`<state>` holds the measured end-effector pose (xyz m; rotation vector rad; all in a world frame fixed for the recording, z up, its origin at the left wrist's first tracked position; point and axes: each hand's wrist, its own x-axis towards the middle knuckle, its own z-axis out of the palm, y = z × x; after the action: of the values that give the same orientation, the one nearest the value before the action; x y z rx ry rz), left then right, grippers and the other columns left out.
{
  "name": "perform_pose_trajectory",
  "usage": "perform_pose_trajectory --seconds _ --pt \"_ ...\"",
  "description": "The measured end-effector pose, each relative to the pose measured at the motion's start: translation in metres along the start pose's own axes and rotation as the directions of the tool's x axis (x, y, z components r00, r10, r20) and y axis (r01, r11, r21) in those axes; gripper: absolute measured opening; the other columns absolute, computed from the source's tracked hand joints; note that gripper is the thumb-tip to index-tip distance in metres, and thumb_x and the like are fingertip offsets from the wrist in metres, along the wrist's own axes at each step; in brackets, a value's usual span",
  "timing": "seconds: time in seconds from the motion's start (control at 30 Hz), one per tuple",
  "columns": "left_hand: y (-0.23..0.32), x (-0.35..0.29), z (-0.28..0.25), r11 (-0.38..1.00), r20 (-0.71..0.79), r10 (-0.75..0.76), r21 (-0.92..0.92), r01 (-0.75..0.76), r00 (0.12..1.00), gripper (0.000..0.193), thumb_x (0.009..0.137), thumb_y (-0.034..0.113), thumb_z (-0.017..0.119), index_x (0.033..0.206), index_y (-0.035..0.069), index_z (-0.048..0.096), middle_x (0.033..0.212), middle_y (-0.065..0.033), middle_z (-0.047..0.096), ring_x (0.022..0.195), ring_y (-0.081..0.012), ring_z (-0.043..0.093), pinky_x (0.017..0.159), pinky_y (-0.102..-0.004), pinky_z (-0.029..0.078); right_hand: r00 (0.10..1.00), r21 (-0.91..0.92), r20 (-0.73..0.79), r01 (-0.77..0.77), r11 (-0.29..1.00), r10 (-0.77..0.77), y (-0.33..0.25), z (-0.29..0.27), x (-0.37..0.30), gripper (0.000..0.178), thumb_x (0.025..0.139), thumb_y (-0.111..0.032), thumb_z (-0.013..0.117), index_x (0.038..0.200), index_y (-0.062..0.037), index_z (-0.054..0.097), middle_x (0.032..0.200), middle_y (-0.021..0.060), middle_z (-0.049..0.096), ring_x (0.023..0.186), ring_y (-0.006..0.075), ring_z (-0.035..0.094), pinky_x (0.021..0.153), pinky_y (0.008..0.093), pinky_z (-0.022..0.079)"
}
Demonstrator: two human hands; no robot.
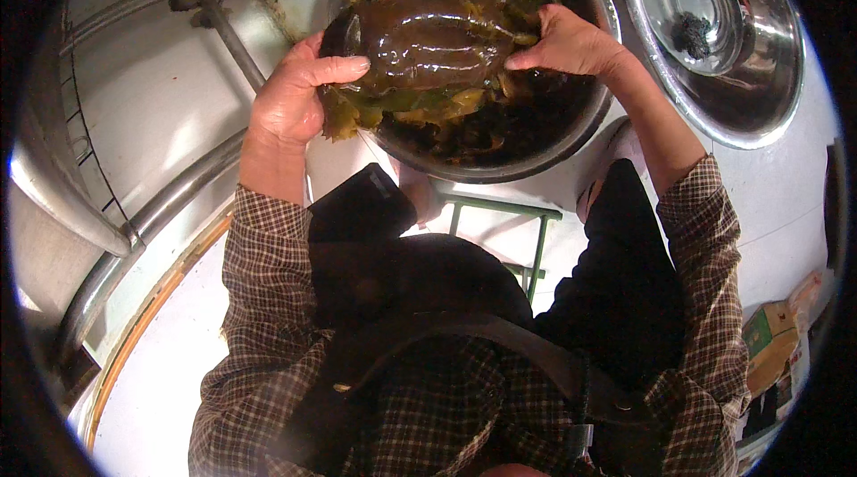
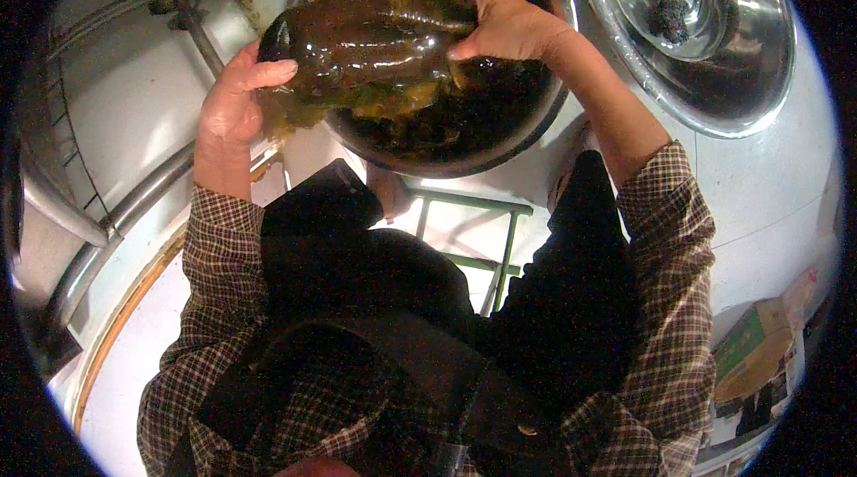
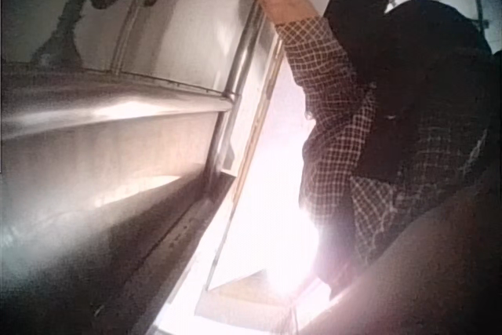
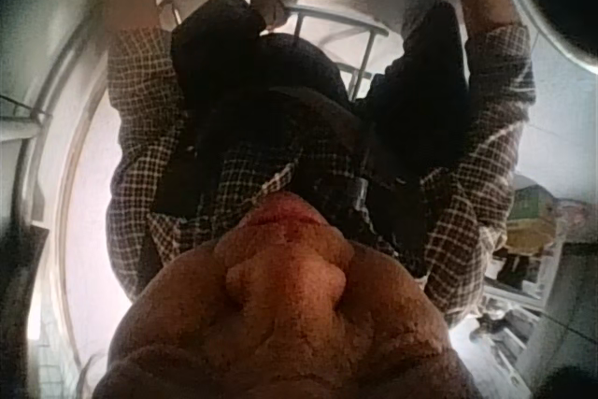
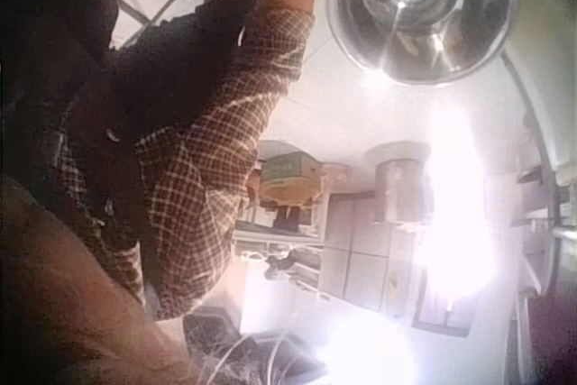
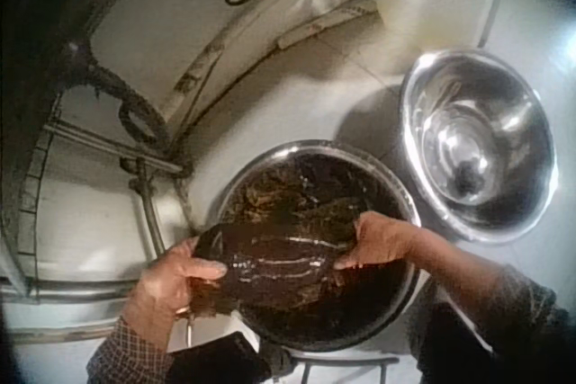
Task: The person washes large sheets of seaweed in a metal bowl filled with water. They repeatedly submerge, lift, and rub the seaweed by hand, occasionally transferring pieces to a second bowl. The task continues with the same repetitive motions.
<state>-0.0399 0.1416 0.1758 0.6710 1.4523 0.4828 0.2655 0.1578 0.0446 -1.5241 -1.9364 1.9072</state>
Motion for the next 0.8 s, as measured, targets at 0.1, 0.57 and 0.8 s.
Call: perform_pose_trajectory --seconds 0.1,0.57,0.8 --pt "-0.002 0.012 -0.011 0.994 0.076 -0.058 -0.086 0.064 0.995 0.052 0.080 0.002 0.072 0.129 -0.004 0.058 0.115 -0.0115 0.069 0.103 -0.0227 0.067 0.096 -0.0356 0.053 0.967 0.394 -0.055 0.251 0.884 -0.250 0.039 0.003 0.016 0.043 0.080 -0.021 0.078 0.118 -0.0028 0.069 0.105 0.0100 0.074 0.093 0.0187 0.069 0.092 0.0324 0.052" --pt "0.005 -0.002 0.014 0.966 -0.140 0.075 0.256 -0.037 0.987 0.056 0.074 0.009 0.085 0.122 -0.006 0.060 0.109 -0.0143 0.071 0.094 -0.0226 0.070 0.091 -0.0341 0.056 0.961 0.664 -0.148 0.270 0.697 -0.232 0.003 0.006 0.013 0.057 0.089 -0.027 0.076 0.137 -0.0024 0.056 0.122 0.0064 0.068 0.109 0.0163 0.064 0.100 0.0330 0.050" --pt "0.019 -0.008 -0.005 0.980 -0.100 0.190 0.082 -0.182 0.977 0.047 0.078 0.012 0.082 0.119 -0.002 0.064 0.106 -0.0103 0.072 0.094 -0.0208 0.070 0.091 -0.0330 0.055 0.932 -0.003 -0.111 0.347 0.938 -0.345 0.029 0.008 0.026 0.039 0.077 -0.022 0.084 0.106 -0.0005 0.071 0.088 0.0118 0.074 0.081 0.0148 0.064 0.084 0.0329 0.053"
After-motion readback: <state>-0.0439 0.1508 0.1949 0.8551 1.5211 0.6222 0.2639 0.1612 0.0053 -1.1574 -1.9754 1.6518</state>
